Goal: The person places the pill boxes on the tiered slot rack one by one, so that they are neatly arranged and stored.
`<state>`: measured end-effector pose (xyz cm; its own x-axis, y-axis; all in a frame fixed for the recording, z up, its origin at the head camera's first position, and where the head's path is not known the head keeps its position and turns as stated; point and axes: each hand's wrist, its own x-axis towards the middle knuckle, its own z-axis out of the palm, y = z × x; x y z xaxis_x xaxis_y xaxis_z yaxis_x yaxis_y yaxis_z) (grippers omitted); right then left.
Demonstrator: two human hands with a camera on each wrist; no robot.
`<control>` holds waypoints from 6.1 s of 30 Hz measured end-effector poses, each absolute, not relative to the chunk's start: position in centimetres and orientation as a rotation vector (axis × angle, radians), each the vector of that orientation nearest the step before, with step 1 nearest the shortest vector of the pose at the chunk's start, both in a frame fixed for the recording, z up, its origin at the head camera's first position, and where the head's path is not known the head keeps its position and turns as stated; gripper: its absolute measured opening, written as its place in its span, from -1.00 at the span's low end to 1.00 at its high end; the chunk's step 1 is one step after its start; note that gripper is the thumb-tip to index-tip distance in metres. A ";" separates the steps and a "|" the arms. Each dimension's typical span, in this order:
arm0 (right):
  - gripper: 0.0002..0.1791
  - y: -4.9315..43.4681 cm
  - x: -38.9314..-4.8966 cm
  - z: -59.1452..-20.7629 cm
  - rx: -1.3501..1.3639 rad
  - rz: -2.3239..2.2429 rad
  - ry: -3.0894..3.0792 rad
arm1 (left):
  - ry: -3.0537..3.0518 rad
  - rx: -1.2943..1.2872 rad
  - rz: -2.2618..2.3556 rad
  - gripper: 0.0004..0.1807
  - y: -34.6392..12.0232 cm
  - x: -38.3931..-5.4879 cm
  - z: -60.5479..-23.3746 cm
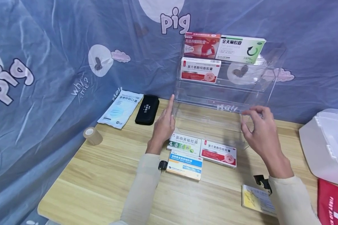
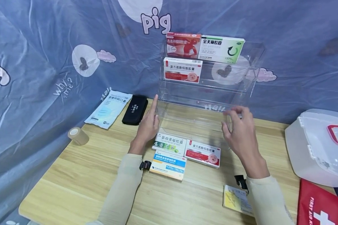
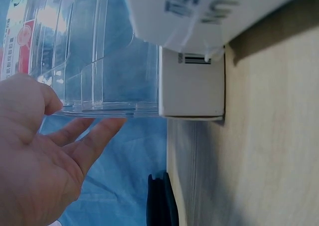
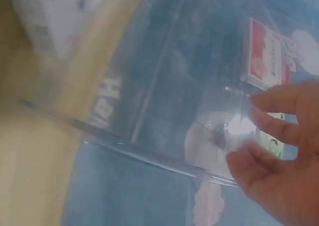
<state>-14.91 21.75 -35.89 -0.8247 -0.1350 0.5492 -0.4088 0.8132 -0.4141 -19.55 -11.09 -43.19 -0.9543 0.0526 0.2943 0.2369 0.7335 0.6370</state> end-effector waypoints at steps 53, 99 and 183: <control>-0.58 22.2 -10.7 -40.5 0.658 0.411 -3.294 | -2.663 -0.236 -1.072 -0.02 -10.9 -19.6 -43.2; -0.50 25.2 -11.6 -38.5 0.746 1.306 -2.874 | -2.661 -0.239 -1.063 -0.06 -10.9 -19.5 -43.1; -0.34 23.5 -25.5 -25.7 0.189 0.524 -2.703 | -2.671 -0.229 -1.058 -0.03 -10.7 -19.5 -43.0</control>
